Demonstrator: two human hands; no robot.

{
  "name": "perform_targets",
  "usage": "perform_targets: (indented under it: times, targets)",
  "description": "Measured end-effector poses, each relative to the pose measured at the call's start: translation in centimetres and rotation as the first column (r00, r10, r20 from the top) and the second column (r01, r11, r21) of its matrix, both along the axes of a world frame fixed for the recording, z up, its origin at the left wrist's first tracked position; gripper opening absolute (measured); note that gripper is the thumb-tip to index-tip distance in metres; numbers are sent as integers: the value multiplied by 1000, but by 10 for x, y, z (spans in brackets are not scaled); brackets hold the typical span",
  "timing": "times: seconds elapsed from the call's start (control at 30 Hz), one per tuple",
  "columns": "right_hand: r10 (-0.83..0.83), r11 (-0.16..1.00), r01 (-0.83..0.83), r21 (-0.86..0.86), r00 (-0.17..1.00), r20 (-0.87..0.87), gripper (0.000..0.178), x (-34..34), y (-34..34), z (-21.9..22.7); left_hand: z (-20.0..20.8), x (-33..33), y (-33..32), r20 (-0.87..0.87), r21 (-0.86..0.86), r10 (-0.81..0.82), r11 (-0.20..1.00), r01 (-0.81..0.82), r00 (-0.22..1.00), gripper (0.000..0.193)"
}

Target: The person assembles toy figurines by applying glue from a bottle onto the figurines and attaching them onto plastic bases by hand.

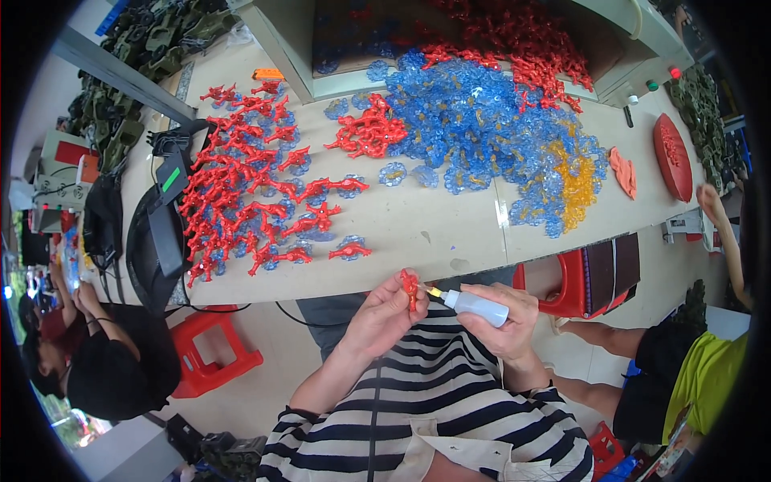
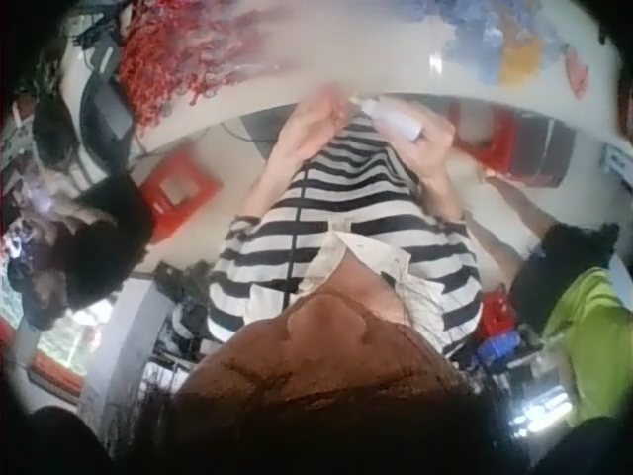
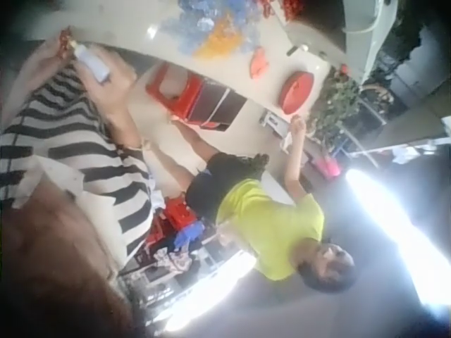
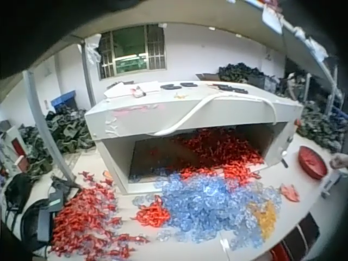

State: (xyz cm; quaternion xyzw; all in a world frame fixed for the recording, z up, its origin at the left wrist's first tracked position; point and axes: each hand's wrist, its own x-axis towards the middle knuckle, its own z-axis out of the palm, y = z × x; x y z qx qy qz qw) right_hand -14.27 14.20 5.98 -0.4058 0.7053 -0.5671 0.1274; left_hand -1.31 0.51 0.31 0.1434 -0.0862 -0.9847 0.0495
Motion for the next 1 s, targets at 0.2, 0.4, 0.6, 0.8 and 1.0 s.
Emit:
perform_targets:
  times: [0.2,0.4,0.6,0.8,1.0]
  targets:
    - [56,997,-57,46,998,23,31,-3,0,6,2,-1,0,-1,-27,-23,999,23,1000,19]
    - [45,999,-47,13,994,101,29,-10,7,3,-2,0,-1,-30,-38,-12,999,11,999,24]
    - [-72,996,84,-11,912,403,31,-13,-11,-19,-1,5,1,-38,-210,3,978,-11,999,20]
    - [0,998,-10,68,989,149,30,-17,-64,-41,2,16,-2,30,-257,51,965,-41,998,21]
    - [-1,999,1,38,1000,10,31,-20,-70,-36,2,15,0,55,-268,131,957,-112,990,19]
